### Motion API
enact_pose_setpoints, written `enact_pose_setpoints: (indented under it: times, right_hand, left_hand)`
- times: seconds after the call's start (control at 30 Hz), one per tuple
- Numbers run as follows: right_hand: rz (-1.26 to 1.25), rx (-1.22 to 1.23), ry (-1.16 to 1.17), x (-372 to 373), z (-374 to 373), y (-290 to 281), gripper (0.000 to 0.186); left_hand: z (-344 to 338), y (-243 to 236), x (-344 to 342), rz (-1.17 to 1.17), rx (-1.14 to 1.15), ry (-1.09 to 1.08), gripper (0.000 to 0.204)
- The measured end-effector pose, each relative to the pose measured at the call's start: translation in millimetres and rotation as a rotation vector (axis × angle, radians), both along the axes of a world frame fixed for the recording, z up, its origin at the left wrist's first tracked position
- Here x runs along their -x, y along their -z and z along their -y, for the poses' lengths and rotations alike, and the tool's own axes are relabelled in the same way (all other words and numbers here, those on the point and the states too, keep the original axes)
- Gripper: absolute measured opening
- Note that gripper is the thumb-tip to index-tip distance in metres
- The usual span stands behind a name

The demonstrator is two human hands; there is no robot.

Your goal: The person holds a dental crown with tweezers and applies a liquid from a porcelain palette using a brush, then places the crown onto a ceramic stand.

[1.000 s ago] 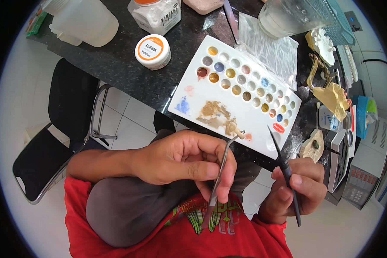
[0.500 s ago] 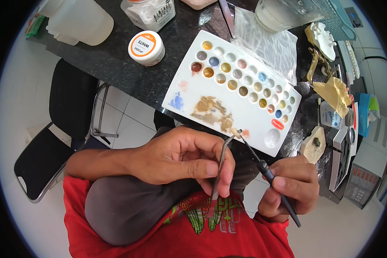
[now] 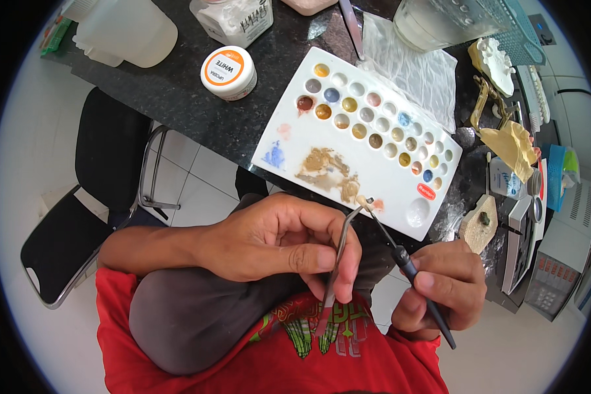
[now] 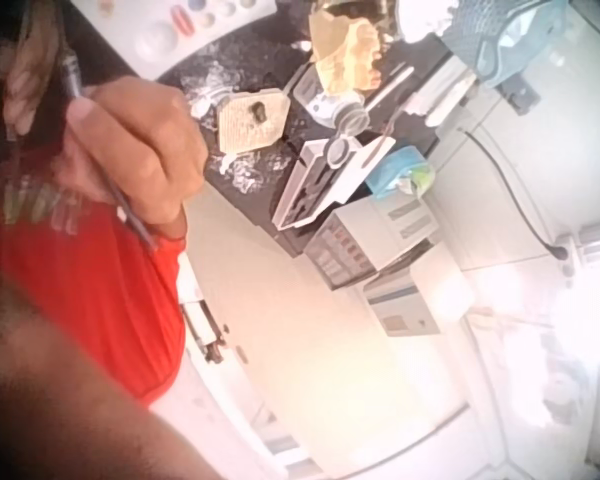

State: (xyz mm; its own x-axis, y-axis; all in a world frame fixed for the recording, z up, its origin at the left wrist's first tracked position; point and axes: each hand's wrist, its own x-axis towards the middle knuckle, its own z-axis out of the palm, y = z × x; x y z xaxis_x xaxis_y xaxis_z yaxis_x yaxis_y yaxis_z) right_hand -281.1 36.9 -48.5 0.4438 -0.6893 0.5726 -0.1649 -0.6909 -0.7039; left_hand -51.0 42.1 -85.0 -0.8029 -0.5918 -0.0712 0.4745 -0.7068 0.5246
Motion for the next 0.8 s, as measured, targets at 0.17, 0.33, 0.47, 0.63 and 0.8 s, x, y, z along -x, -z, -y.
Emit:
enact_pose_setpoints:
  times: [0.17,0.33,0.47,0.63,0.8]
  right_hand:
    - [0.063,-0.013,0.032,3,-3,3,0.029]
    - [0.058,-0.036,-0.024,12,-4,3,0.037]
    - [-0.049,-0.001,-0.048,12,0,-2,0.037]
    - [-0.004,0.0,0.09,-4,-6,1,0.029]
    - [-0.028,-0.002,0.101,-6,-6,-2,0.031]
  left_hand:
    - [-2,2,0,-0.011,-0.013,-0.01,0.016]
    - [-1,3,-2,-0.103,-0.093,0.043,0.017]
    - [-1,2,-2,-0.147,-0.141,0.044,0.016]
    - [-1,4,-1,-0.192,-0.16,0.043,0.015]
    - [0,3,0,-0.21,-0.154,0.04,0.015]
